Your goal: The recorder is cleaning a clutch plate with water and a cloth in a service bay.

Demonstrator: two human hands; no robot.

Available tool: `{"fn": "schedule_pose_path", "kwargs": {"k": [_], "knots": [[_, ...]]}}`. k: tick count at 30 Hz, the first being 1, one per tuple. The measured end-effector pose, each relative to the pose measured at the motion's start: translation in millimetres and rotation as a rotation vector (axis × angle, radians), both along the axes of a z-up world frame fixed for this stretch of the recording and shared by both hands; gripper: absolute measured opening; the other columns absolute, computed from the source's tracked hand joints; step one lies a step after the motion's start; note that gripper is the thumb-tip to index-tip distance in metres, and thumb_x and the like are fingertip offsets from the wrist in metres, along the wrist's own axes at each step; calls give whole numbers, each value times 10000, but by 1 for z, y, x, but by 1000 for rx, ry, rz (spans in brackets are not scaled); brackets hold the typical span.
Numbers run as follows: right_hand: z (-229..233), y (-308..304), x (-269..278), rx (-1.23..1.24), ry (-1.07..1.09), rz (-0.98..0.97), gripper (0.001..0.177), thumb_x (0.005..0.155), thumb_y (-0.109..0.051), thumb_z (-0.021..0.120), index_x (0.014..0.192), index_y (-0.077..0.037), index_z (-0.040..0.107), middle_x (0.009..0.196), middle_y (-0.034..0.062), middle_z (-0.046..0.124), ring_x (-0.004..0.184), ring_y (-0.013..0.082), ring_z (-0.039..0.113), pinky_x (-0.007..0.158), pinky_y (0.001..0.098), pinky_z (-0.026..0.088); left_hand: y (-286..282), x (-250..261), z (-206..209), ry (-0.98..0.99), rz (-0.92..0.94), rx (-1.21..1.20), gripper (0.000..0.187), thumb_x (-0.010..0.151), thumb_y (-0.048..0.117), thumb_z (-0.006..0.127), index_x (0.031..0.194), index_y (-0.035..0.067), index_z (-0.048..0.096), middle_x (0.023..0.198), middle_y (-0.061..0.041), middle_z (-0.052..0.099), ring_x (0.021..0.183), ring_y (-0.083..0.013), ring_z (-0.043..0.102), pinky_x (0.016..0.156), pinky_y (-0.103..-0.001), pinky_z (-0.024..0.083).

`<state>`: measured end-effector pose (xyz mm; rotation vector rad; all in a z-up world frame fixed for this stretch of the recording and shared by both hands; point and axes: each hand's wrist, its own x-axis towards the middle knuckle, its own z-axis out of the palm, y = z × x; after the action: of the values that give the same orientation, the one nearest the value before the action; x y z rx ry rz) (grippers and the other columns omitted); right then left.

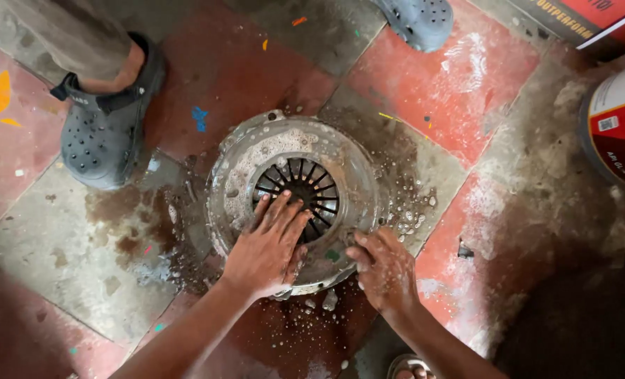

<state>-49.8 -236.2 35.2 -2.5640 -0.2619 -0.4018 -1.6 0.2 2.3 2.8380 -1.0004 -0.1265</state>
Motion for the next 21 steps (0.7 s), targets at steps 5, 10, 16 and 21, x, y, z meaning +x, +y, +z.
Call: {"fn": "schedule_pose_path", "kwargs": {"k": [5,10,16,21], "knots": [[-27,-32,55,-55,161,-98,141,1030,-148,575,935,-118,675,888,75,698,631,193,628,492,345,486,-1,-1,12,39,10,-32,643,1013,456,306,1529,73,344,1584,-131,339,1539,-313,123,1255,-506,23],[-28,-39,61,-398,-109,4,238,913,-169,602,1131,-75,594,1061,131,668,826,256,662,622,388,575,0,-2,13,15,7,-72,634,1005,435,330,1514,60,366,1560,-142,374,1530,-317,153,1250,-512,43],[-32,-24,-7,-164,435,-82,161,971,-150,542,1103,-66,584,1107,148,650,797,223,704,552,392,581,0,1,8,-5,7,-50,662,983,433,314,1534,66,342,1572,-147,346,1523,-329,133,1237,-513,19],[-10,-28,55,-90,68,-97,182,950,-182,675,827,-76,591,630,140,629,546,305,587,493,455,445,-4,-3,11,80,-16,72,650,1001,468,265,1528,88,292,1591,-126,312,1532,-309,109,1242,-506,-12]]}}
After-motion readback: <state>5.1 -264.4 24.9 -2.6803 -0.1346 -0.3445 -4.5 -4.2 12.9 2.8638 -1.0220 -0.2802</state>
